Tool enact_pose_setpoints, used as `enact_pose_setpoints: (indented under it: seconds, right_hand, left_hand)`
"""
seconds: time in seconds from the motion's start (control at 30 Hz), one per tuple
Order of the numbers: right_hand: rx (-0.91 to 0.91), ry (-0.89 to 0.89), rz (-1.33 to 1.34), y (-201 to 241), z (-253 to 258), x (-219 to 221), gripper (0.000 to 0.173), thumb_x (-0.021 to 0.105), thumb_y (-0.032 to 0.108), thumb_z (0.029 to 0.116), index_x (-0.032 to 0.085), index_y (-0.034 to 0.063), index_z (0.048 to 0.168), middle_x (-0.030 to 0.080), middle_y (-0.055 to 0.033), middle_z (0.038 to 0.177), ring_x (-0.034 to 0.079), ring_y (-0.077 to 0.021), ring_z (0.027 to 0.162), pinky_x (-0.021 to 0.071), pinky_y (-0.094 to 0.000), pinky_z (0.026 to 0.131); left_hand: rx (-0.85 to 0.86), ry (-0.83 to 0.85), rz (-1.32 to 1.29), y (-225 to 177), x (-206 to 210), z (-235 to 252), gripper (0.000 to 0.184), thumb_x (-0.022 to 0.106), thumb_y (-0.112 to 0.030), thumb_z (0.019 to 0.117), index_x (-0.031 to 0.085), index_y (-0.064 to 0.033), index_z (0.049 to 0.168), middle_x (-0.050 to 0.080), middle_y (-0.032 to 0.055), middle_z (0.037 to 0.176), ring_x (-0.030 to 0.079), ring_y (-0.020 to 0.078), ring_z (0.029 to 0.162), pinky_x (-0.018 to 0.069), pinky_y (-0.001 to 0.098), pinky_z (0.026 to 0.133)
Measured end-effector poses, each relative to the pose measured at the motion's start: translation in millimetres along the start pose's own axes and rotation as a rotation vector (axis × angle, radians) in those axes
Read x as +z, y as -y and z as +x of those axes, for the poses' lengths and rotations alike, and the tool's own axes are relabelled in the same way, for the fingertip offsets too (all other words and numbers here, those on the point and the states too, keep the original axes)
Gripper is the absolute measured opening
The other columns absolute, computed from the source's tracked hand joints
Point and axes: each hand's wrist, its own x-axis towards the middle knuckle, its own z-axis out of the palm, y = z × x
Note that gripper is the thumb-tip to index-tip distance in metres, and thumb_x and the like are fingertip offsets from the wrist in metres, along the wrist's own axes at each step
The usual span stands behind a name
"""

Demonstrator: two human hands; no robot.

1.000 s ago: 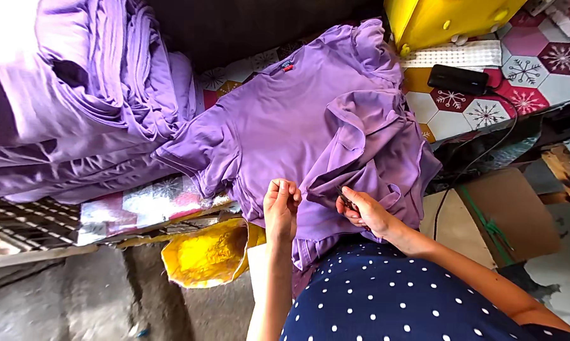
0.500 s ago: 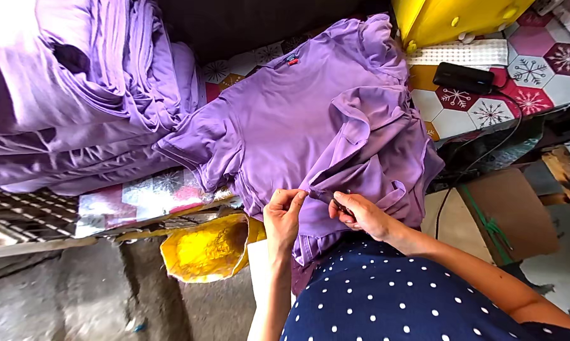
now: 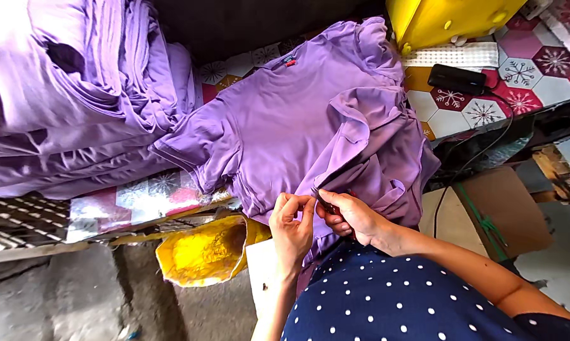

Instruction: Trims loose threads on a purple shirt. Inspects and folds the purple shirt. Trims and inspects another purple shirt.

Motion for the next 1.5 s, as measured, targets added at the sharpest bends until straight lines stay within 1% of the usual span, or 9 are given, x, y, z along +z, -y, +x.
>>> enact_pose_setpoints:
  seconds: [0.27,0.37,0.53,0.63,0.73,0.83,0.97,1.3,1.5]
  right_hand:
    - [-0.375,-0.215,-0.474,-6,1,-16,0.042,0.034,0.028,0.1116,0.059,0.0108,0.083,0.037,0.0103,0.058,0.032,0.0003,0.047,0.029,-0.0176,0.047]
    - [-0.666,-0.481,-1.104,-17,2,-35,0.043,0.05,0.041,0.1055,0.068,0.0037,0.093,0.058,-0.0047,0.069,0.056,-0.0154,0.062,0.0463,-0.0364,0.059]
    - [-0.916,-0.757,-1.559,-38,28,-39,0.049,0.079,0.042,0.0829,0.068,-0.0023,0.102,0.07,-0.0164,0.085,0.07,-0.0298,0.064,0.0552,-0.0435,0.052]
    - [-1.009,-0.771,-1.48,-36,32,-45,0.018,0.072,0.016,0.0841,0.069,-0.0007,0.092,0.068,-0.014,0.076,0.067,-0.027,0.058,0.0528,-0.0413,0.048]
    - [-1.021,-0.662,-1.257,-26,18,-47,0.017,0.064,0.016,0.0906,0.071,0.0006,0.091,0.065,-0.0102,0.074,0.061,-0.0201,0.06,0.0509,-0.0361,0.053]
    - [-1.026,-0.578,-1.09,-18,-1,-48,0.018,0.063,0.018,0.0925,0.071,0.0014,0.09,0.065,-0.0073,0.076,0.059,-0.0105,0.065,0.05,-0.0256,0.06]
    - [-1.135,-0.524,-0.989,-12,-21,-49,0.017,0.063,0.015,0.0938,0.07,-0.0003,0.09,0.064,-0.0052,0.077,0.057,-0.0022,0.069,0.0473,-0.0146,0.064]
    - [-1.189,-0.655,-1.133,2,-47,-61,0.066,0.04,0.057,0.1052,0.062,-0.0036,0.118,0.064,-0.0071,0.081,0.059,-0.009,0.068,0.0501,-0.0262,0.06]
    - [-1.458,-0.79,-1.304,11,-38,-56,0.036,0.061,0.032,0.1021,0.072,-0.0025,0.107,0.068,-0.0114,0.08,0.065,-0.0162,0.068,0.0518,-0.0255,0.058]
  left_hand:
    - [-0.132,-0.08,0.164,34,-59,2,0.017,0.064,-0.013,0.0943,0.073,0.001,0.089,0.065,0.0024,0.084,0.06,0.0018,0.077,0.051,0.0184,0.072]
    - [-0.451,-0.196,0.627,80,-129,-6,0.025,0.064,-0.018,0.0976,0.073,0.0047,0.1,0.068,0.024,0.101,0.066,0.0288,0.093,0.0523,0.0424,0.084]
    - [-1.038,-0.199,1.033,122,-155,-22,0.089,0.078,-0.017,0.0863,0.029,0.0018,0.158,-0.002,0.0378,0.164,0.018,0.0626,0.146,0.0335,0.0668,0.112]
    - [-0.643,-0.147,0.822,69,-112,-18,0.052,0.073,-0.018,0.0924,0.059,0.0131,0.131,0.031,0.0458,0.15,0.031,0.0647,0.139,0.029,0.0698,0.113]
    - [-0.442,0.026,0.472,32,-57,-7,0.033,0.057,-0.022,0.1034,0.076,0.0039,0.094,0.073,0.0202,0.102,0.07,0.0314,0.099,0.0541,0.0493,0.089]
    - [-0.627,0.322,-0.366,-6,3,1,0.049,0.029,-0.02,0.1114,0.071,0.0029,0.101,0.075,0.0028,0.093,0.071,0.0082,0.086,0.0586,0.0285,0.083]
    - [-0.971,0.212,-1.206,-29,49,10,0.037,0.034,-0.022,0.11,0.065,-0.0035,0.099,0.073,0.0099,0.096,0.072,0.0171,0.088,0.0595,0.0326,0.085]
    - [-0.743,-0.071,-1.173,-64,52,24,0.03,0.047,0.002,0.099,0.066,-0.0048,0.077,0.069,0.0059,0.07,0.068,0.0096,0.065,0.0595,0.0244,0.069]
    - [-0.689,-0.023,-1.186,-69,59,23,0.022,0.055,0.004,0.0946,0.066,-0.0027,0.077,0.072,0.0101,0.075,0.072,0.0137,0.07,0.0614,0.028,0.074]
